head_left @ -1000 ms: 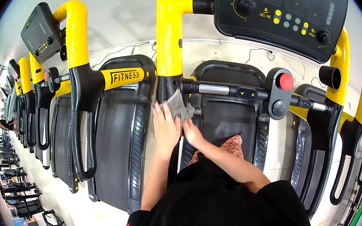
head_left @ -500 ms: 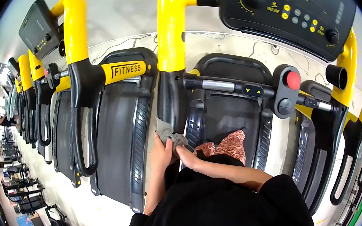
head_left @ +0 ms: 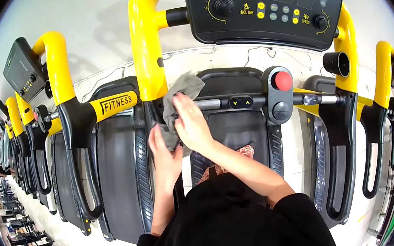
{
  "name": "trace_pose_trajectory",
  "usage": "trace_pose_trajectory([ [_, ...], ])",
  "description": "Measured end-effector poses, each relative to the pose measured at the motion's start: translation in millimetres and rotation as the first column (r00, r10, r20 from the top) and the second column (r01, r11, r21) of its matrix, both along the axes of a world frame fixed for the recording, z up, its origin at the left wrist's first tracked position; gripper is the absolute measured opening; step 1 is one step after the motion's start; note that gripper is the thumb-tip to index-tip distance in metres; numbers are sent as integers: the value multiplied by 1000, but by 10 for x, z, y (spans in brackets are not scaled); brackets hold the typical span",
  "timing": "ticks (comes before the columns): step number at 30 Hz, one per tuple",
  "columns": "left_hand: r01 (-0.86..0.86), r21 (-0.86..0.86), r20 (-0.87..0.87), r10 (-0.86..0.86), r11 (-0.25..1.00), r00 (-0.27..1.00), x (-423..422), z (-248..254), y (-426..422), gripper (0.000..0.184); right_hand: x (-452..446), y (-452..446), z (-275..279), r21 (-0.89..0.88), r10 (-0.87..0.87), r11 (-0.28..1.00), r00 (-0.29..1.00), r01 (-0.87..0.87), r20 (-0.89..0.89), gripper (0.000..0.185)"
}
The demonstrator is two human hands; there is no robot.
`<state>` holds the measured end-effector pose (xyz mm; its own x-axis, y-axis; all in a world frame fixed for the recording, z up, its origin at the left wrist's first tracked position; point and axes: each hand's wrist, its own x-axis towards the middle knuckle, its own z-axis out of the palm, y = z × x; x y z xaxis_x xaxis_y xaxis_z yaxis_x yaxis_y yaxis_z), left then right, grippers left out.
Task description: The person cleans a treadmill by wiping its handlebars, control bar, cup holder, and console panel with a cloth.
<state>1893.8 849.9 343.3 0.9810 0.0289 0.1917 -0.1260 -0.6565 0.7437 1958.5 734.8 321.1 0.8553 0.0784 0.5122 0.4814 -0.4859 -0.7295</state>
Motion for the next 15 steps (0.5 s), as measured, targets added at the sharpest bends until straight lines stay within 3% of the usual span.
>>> trace_pose_trajectory([
  [3,17,-116,-150,-34,993,988,27,-233,-35,75,268,147,-628,-520,54,852,998,-59,-26,53],
  [4,50,119,-39,-46,992,998,42,-302,-13,73,299,136,-786,-660,52,750,990,47,128,54],
  [5,96,237,16,-103,967,995,73,-297,11,69,306,154,-776,-686,38,717,975,125,217,54],
  [7,106,331,32,-124,938,992,134,-263,34,62,279,209,-759,-707,12,706,997,50,83,54],
  [8,110,301,108,-148,947,983,234,-306,47,56,265,195,-746,-758,16,646,991,92,134,56],
  [11,159,262,124,-197,952,972,517,-354,-9,52,259,153,-682,-863,43,503,999,-40,-21,62],
  [13,143,292,54,-166,946,985,675,-414,-146,52,193,187,-618,-951,-14,306,999,-39,-45,66],
  [15,10,360,73,-39,933,997,864,-550,-388,62,264,212,-634,-911,-50,413,999,7,-15,69],
])
